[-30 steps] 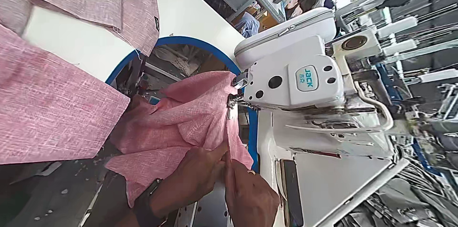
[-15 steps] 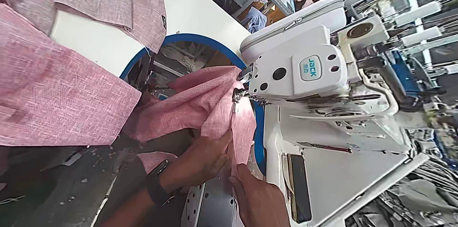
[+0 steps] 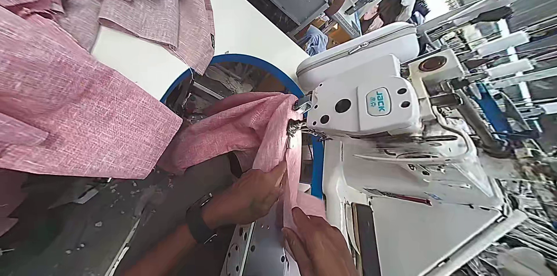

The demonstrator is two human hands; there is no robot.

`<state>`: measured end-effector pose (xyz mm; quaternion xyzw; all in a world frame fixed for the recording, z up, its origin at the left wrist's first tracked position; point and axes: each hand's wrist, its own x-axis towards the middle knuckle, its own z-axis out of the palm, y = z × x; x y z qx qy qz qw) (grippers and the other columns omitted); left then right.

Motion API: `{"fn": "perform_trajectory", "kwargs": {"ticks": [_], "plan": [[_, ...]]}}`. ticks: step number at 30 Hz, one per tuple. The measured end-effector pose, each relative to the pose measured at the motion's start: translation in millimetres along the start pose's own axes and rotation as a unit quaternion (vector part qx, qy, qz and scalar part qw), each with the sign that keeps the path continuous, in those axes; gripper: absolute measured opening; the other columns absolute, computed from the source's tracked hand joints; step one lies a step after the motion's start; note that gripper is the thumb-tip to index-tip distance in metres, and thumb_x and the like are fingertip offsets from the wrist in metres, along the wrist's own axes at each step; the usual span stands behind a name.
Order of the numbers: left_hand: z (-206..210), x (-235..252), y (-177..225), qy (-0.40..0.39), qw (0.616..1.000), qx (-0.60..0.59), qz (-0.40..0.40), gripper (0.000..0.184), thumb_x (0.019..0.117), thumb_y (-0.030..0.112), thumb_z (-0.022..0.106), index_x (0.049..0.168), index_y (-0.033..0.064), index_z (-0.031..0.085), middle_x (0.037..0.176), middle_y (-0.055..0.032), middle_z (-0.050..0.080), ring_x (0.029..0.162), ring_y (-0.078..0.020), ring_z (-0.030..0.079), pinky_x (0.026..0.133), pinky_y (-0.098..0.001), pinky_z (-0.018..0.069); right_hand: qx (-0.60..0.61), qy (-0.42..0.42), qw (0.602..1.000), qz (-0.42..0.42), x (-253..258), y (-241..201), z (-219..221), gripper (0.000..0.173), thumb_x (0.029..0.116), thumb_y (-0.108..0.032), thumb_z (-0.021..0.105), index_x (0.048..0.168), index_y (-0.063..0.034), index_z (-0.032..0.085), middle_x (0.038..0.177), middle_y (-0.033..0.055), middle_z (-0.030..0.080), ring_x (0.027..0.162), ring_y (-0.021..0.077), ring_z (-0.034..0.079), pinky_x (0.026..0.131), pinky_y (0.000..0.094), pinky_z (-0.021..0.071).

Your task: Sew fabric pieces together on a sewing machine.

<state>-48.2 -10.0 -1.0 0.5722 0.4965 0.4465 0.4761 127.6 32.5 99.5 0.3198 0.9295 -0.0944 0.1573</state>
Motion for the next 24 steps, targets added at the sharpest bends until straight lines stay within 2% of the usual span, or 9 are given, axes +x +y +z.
{"fn": "perform_trajectory", "kwargs": {"ticks": [2, 3, 5, 7, 14, 16, 18, 20, 24], "plan": [[-4, 2, 2, -0.001, 1.000, 0.004, -0.002, 0.057, 0.1068, 0.014, 0.047, 0.157, -0.0053, 0.030, 0.080, -0.0205, 0.063, 0.069, -0.0311, 0.061, 0.071, -0.0464, 0.0517, 0.019, -0.007, 1.000, -0.017, 1, 3, -3, 0.022, 0.0940, -0.016, 0.064, 0.087, 0.0042, 0.069, 0.067, 0.0161, 0.066, 0.071, 0.0354, 0.071, 0.087, 0.0587, 0.0519], [-5, 2, 2, 0.002, 1.000, 0.008, -0.001, 0.057, 0.1067, 0.014, 0.048, 0.157, -0.0051, 0.030, 0.081, -0.0207, 0.063, 0.070, -0.0317, 0.061, 0.071, -0.0470, 0.0513, 0.025, -0.015, 0.999, -0.013, 3, 3, -3, 0.022, 0.0947, -0.015, 0.063, 0.091, 0.0058, 0.069, 0.070, 0.0179, 0.067, 0.074, 0.0373, 0.071, 0.090, 0.0614, 0.0506], [-4, 2, 2, 0.007, 1.000, 0.017, -0.006, 0.057, 0.1064, 0.014, 0.048, 0.157, -0.0048, 0.031, 0.081, -0.0215, 0.064, 0.071, -0.0338, 0.061, 0.072, -0.0495, 0.0505, 0.013, -0.023, 1.000, 0.011, 4, 2, -2, 0.023, 0.0956, -0.017, 0.062, 0.096, 0.0050, 0.068, 0.067, 0.0172, 0.065, 0.067, 0.0387, 0.070, 0.067, 0.0573, 0.0537], [-1, 1, 7, 0.016, 0.998, 0.048, -0.029, 0.054, 0.1076, 0.016, 0.047, 0.156, -0.0033, 0.034, 0.080, -0.0212, 0.064, 0.072, -0.0367, 0.064, 0.074, -0.0525, 0.0519, 0.008, -0.012, 1.000, 0.014, 5, 0, -1, 0.023, 0.0967, -0.018, 0.061, 0.098, 0.0039, 0.066, 0.061, 0.0151, 0.063, 0.059, 0.0375, 0.068, 0.055, 0.0523, 0.0515], [12, -1, 13, 0.074, 0.990, 0.105, -0.056, 0.032, 0.1067, 0.014, 0.047, 0.133, -0.0018, 0.056, 0.077, -0.0207, 0.064, 0.074, -0.0406, 0.067, 0.069, -0.0549, 0.0517, 0.038, 0.030, 0.998, -0.042, 12, 11, 10, 0.018, 0.0952, -0.015, 0.058, 0.096, 0.0019, 0.065, 0.059, 0.0111, 0.059, 0.053, 0.0315, 0.064, 0.049, 0.0479, 0.0499], [16, -5, 14, 0.113, 0.986, 0.112, -0.054, 0.024, 0.1065, 0.016, 0.048, 0.119, -0.0003, 0.062, 0.072, -0.0173, 0.063, 0.069, -0.0368, 0.066, 0.065, -0.0520, 0.0511, 0.096, 0.053, 0.993, -0.043, 12, 16, 15, 0.017, 0.0942, -0.015, 0.061, 0.095, 0.0012, 0.067, 0.062, 0.0102, 0.061, 0.055, 0.0272, 0.064, 0.051, 0.0453, 0.0502], [31, -8, 10, 0.218, 0.964, 0.150, -0.019, 0.017, 0.1008, 0.012, 0.054, 0.096, 0.0019, 0.067, 0.069, -0.0123, 0.060, 0.065, -0.0303, 0.065, 0.058, -0.0451, 0.0517, 0.183, 0.127, 0.974, -0.031, 10, 17, 23, 0.017, 0.0931, -0.015, 0.064, 0.095, -0.0003, 0.071, 0.071, 0.0072, 0.068, 0.062, 0.0148, 0.065, 0.059, 0.0333, 0.0537], [44, -2, 6, 0.319, 0.923, 0.211, 0.038, 0.010, 0.0902, 0.004, 0.061, 0.083, 0.0034, 0.068, 0.069, -0.0094, 0.058, 0.062, -0.0254, 0.063, 0.053, -0.0365, 0.0523, 0.287, 0.189, 0.939, -0.010, 9, 15, 29, 0.015, 0.0913, -0.010, 0.067, 0.098, 0.0016, 0.074, 0.083, 0.0046, 0.073, 0.075, 0.0028, 0.066, 0.072, 0.0200, 0.0555], [46, 5, 1, 0.322, 0.927, 0.187, 0.050, 0.012, 0.0955, 0.005, 0.056, 0.089, 0.0030, 0.066, 0.064, -0.0086, 0.058, 0.055, -0.0231, 0.063, 0.049, -0.0360, 0.0495, 0.421, 0.261, 0.869, -0.012, 5, 9, 39, 0.014, 0.0877, 0.001, 0.069, 0.100, 0.0004, 0.076, 0.095, -0.0021, 0.072, 0.092, -0.0028, 0.066, 0.084, 0.0142, 0.0557]]}}
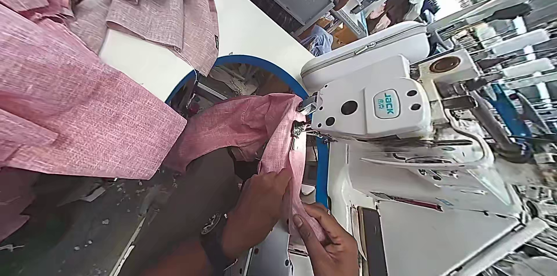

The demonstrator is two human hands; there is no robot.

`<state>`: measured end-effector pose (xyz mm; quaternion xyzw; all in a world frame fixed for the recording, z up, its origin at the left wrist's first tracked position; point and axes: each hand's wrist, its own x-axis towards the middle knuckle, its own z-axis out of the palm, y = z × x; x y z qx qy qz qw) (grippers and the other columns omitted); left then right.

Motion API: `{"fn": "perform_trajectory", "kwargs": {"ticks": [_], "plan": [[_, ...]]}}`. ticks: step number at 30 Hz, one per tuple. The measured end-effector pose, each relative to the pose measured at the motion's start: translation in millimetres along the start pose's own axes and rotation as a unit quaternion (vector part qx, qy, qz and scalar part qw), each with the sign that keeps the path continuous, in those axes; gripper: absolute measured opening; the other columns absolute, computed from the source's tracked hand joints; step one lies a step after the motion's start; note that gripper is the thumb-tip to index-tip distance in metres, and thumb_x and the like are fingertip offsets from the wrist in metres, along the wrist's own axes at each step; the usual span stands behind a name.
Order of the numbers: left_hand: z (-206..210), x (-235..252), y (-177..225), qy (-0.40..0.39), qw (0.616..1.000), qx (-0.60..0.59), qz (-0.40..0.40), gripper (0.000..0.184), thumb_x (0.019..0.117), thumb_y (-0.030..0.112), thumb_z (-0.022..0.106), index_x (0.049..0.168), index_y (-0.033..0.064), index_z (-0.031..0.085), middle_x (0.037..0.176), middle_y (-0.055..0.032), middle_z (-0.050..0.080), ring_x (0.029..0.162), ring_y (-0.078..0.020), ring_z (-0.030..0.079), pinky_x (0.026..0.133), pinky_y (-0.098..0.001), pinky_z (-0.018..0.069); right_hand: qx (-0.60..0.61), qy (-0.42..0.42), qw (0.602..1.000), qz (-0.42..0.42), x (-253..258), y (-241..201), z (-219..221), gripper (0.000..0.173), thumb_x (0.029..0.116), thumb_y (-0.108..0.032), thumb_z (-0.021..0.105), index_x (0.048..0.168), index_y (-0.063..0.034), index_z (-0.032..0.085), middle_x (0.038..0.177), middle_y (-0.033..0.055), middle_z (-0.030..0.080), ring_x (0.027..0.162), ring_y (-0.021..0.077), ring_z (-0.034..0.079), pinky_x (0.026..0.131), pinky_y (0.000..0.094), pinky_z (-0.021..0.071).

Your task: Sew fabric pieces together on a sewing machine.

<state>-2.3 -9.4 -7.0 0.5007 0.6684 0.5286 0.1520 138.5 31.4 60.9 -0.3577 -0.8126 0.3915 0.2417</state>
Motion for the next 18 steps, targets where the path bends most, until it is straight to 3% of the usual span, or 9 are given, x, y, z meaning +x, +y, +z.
{"fn": "perform_trajectory", "kwargs": {"ticks": [3, 5, 7, 11, 15, 18], "plan": [[5, -1, -6, 0.023, 0.999, -0.023, 0.002, 0.020, 0.0986, 0.011, 0.052, 0.086, 0.0053, 0.067, 0.058, -0.0057, 0.056, 0.051, -0.0205, 0.060, 0.046, -0.0354, 0.0460, -0.109, 0.058, 0.987, -0.105, -6, 3, 10, 0.008, 0.0890, -0.005, 0.071, 0.093, -0.0044, 0.077, 0.091, 0.0002, 0.068, 0.089, -0.0040, 0.064, 0.079, 0.0082, 0.0534], [7, -3, -9, 0.030, 0.998, -0.058, 0.003, 0.024, 0.0978, 0.011, 0.052, 0.083, 0.0046, 0.069, 0.060, -0.0062, 0.059, 0.054, -0.0191, 0.062, 0.049, -0.0343, 0.0473, -0.245, 0.108, 0.941, -0.208, -3, 10, 20, 0.009, 0.0899, -0.012, 0.067, 0.088, -0.0080, 0.075, 0.081, 0.0046, 0.059, 0.081, 0.0012, 0.058, 0.077, 0.0063, 0.0459], [8, -6, -12, 0.021, 0.994, -0.104, -0.003, 0.023, 0.0951, 0.007, 0.052, 0.078, 0.0024, 0.068, 0.063, -0.0079, 0.060, 0.058, -0.0187, 0.062, 0.055, -0.0331, 0.0484, -0.312, 0.149, 0.899, -0.267, 3, 21, 30, 0.009, 0.0901, -0.014, 0.067, 0.085, -0.0108, 0.074, 0.081, 0.0071, 0.057, 0.079, 0.0067, 0.057, 0.075, 0.0095, 0.0452], [17, -14, -13, 0.060, 0.992, -0.109, 0.018, 0.022, 0.0921, 0.004, 0.055, 0.074, 0.0015, 0.067, 0.061, -0.0050, 0.048, 0.056, -0.0145, 0.050, 0.053, -0.0245, 0.0422, -0.317, 0.171, 0.886, -0.293, 20, 38, 33, 0.011, 0.0934, -0.013, 0.065, 0.086, -0.0091, 0.074, 0.088, 0.0104, 0.067, 0.088, 0.0093, 0.065, 0.084, 0.0126, 0.0505], [29, -4, -20, 0.140, 0.987, -0.047, 0.071, 0.022, 0.0892, 0.007, 0.060, 0.069, 0.0041, 0.067, 0.058, -0.0036, 0.049, 0.053, -0.0137, 0.050, 0.050, -0.0241, 0.0408, -0.283, 0.188, 0.895, -0.290, 25, 50, 40, 0.019, 0.0942, -0.009, 0.060, 0.077, -0.0054, 0.069, 0.093, 0.0126, 0.076, 0.096, 0.0131, 0.073, 0.090, 0.0185, 0.0545], [31, 10, -19, 0.148, 0.987, 0.006, 0.061, 0.021, 0.0884, 0.009, 0.062, 0.069, 0.0063, 0.069, 0.064, -0.0052, 0.054, 0.061, -0.0175, 0.057, 0.055, -0.0272, 0.0464, -0.272, 0.174, 0.907, -0.270, 34, 52, 40, 0.020, 0.0947, -0.007, 0.057, 0.078, -0.0043, 0.066, 0.099, 0.0142, 0.077, 0.102, 0.0170, 0.073, 0.092, 0.0221, 0.0550]]}}
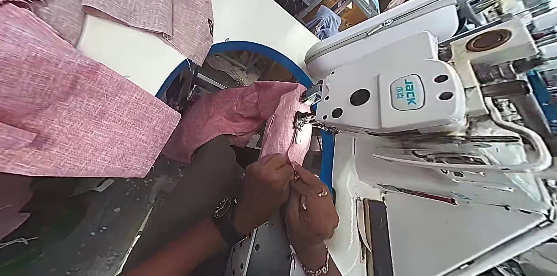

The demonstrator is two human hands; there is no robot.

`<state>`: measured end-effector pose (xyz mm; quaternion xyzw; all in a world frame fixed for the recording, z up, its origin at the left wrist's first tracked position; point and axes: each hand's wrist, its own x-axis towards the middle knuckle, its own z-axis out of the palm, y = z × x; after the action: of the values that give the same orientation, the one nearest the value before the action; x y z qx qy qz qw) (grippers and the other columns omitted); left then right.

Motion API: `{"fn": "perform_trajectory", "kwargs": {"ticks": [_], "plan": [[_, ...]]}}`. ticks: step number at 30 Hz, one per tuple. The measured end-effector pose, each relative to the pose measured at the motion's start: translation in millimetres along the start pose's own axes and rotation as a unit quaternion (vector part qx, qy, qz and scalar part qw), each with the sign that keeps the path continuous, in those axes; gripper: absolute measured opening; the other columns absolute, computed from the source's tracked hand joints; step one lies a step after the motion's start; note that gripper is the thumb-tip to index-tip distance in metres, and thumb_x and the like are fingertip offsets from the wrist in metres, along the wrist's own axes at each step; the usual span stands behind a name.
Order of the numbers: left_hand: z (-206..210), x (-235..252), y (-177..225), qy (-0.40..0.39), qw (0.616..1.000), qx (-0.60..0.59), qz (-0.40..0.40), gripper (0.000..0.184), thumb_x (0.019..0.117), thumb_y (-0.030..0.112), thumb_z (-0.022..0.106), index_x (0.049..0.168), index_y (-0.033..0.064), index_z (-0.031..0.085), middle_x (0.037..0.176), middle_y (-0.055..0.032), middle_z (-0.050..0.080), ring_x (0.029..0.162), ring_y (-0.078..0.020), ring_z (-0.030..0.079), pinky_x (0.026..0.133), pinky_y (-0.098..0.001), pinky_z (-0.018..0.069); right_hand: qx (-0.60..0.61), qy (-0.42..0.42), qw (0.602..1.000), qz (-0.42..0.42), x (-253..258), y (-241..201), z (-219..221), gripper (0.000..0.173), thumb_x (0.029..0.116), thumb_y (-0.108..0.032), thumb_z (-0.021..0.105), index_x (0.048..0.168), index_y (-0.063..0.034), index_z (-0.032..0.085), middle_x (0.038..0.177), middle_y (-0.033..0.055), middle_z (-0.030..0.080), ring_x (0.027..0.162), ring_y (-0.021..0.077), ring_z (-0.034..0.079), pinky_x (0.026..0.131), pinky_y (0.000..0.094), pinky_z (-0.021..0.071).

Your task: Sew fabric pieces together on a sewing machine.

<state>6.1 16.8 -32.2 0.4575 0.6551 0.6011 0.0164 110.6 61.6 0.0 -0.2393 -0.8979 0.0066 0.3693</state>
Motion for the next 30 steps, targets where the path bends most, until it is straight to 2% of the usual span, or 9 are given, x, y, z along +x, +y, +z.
{"fn": "perform_trajectory", "kwargs": {"ticks": [4, 9, 12, 15, 18, 22, 26, 28, 30], "plan": [[8, 18, -4, 0.003, 0.999, 0.037, 0.003, 0.013, 0.0903, 0.009, 0.064, 0.084, 0.0072, 0.076, 0.104, -0.0133, 0.074, 0.101, -0.0270, 0.071, 0.082, -0.0324, 0.0582, -0.029, -0.021, 0.999, 0.027, 11, 2, 8, 0.021, 0.0941, -0.006, 0.053, 0.083, -0.0007, 0.070, 0.107, 0.0185, 0.076, 0.108, 0.0225, 0.073, 0.096, 0.0253, 0.0548], [-5, 26, 2, -0.015, 1.000, 0.024, 0.011, 0.017, 0.0914, 0.003, 0.060, 0.092, 0.0030, 0.077, 0.104, -0.0145, 0.076, 0.095, -0.0263, 0.074, 0.083, -0.0341, 0.0595, -0.010, -0.052, 0.997, 0.055, 10, 4, 9, 0.025, 0.0908, -0.006, 0.048, 0.096, 0.0042, 0.071, 0.120, 0.0236, 0.072, 0.121, 0.0279, 0.068, 0.102, 0.0299, 0.0518], [-55, 80, 11, -0.070, 0.992, -0.069, -0.083, 0.032, 0.1027, 0.010, 0.047, 0.118, -0.0010, 0.072, 0.106, -0.0137, 0.075, 0.096, -0.0221, 0.072, 0.085, -0.0405, 0.0582, 0.000, -0.060, 0.997, 0.055, 6, -2, 11, 0.024, 0.0902, -0.009, 0.049, 0.092, 0.0008, 0.071, 0.119, 0.0206, 0.073, 0.117, 0.0255, 0.069, 0.099, 0.0307, 0.0528], [-25, 111, -42, -0.200, 0.885, -0.315, -0.280, 0.050, 0.1133, 0.038, 0.025, 0.119, 0.0026, 0.061, 0.095, -0.0071, 0.063, 0.082, -0.0121, 0.060, 0.075, -0.0314, 0.0508, -0.043, -0.092, 0.995, 0.024, 4, -11, 13, 0.027, 0.0900, -0.011, 0.048, 0.089, -0.0025, 0.074, 0.122, 0.0187, 0.073, 0.117, 0.0308, 0.069, 0.096, 0.0394, 0.0543], [48, 152, -96, -0.223, 0.767, -0.494, -0.344, 0.045, 0.1111, 0.043, 0.034, 0.113, 0.0069, 0.060, 0.085, -0.0033, 0.064, 0.073, -0.0101, 0.063, 0.066, -0.0275, 0.0546, -0.056, -0.076, 0.995, 0.009, 9, -7, 18, 0.028, 0.0899, -0.012, 0.049, 0.082, -0.0050, 0.074, 0.121, 0.0155, 0.074, 0.116, 0.0300, 0.069, 0.096, 0.0397, 0.0541], [75, 204, -92, -0.183, 0.833, -0.363, -0.375, 0.012, 0.0937, 0.002, 0.065, 0.103, -0.0052, 0.063, 0.089, -0.0102, 0.063, 0.078, -0.0143, 0.059, 0.074, -0.0340, 0.0511, -0.058, -0.086, 0.994, 0.019, 3, -6, 16, 0.028, 0.0889, -0.012, 0.048, 0.080, -0.0055, 0.074, 0.120, 0.0135, 0.075, 0.117, 0.0295, 0.069, 0.094, 0.0396, 0.0540], [95, 145, -105, -0.084, 0.825, -0.328, -0.452, 0.031, 0.1045, 0.018, 0.057, 0.121, -0.0080, 0.062, 0.111, -0.0218, 0.065, 0.100, -0.0259, 0.062, 0.091, -0.0424, 0.0511, -0.056, -0.068, 0.996, 0.011, 10, -5, 21, 0.029, 0.0881, -0.013, 0.048, 0.081, -0.0062, 0.076, 0.120, 0.0125, 0.075, 0.111, 0.0312, 0.072, 0.088, 0.0439, 0.0569], [76, 125, -108, -0.033, 0.860, -0.248, -0.444, 0.034, 0.0985, 0.020, 0.066, 0.119, -0.0072, 0.065, 0.114, -0.0260, 0.068, 0.108, -0.0342, 0.066, 0.098, -0.0517, 0.0517, 0.002, -0.077, 0.993, 0.085, 9, -11, 4, 0.025, 0.0909, -0.007, 0.054, 0.097, 0.0026, 0.076, 0.118, 0.0162, 0.075, 0.109, 0.0344, 0.072, 0.091, 0.0523, 0.0573], [2, 116, -57, 0.000, 0.914, -0.238, -0.328, 0.025, 0.1005, 0.015, 0.064, 0.111, -0.0072, 0.068, 0.099, -0.0224, 0.070, 0.091, -0.0292, 0.068, 0.085, -0.0487, 0.0550, 0.088, -0.022, 0.978, 0.187, 13, -26, -23, 0.037, 0.0915, -0.005, 0.062, 0.124, 0.0139, 0.062, 0.106, 0.0185, 0.075, 0.095, 0.0277, 0.073, 0.086, 0.0479, 0.0576]]}}
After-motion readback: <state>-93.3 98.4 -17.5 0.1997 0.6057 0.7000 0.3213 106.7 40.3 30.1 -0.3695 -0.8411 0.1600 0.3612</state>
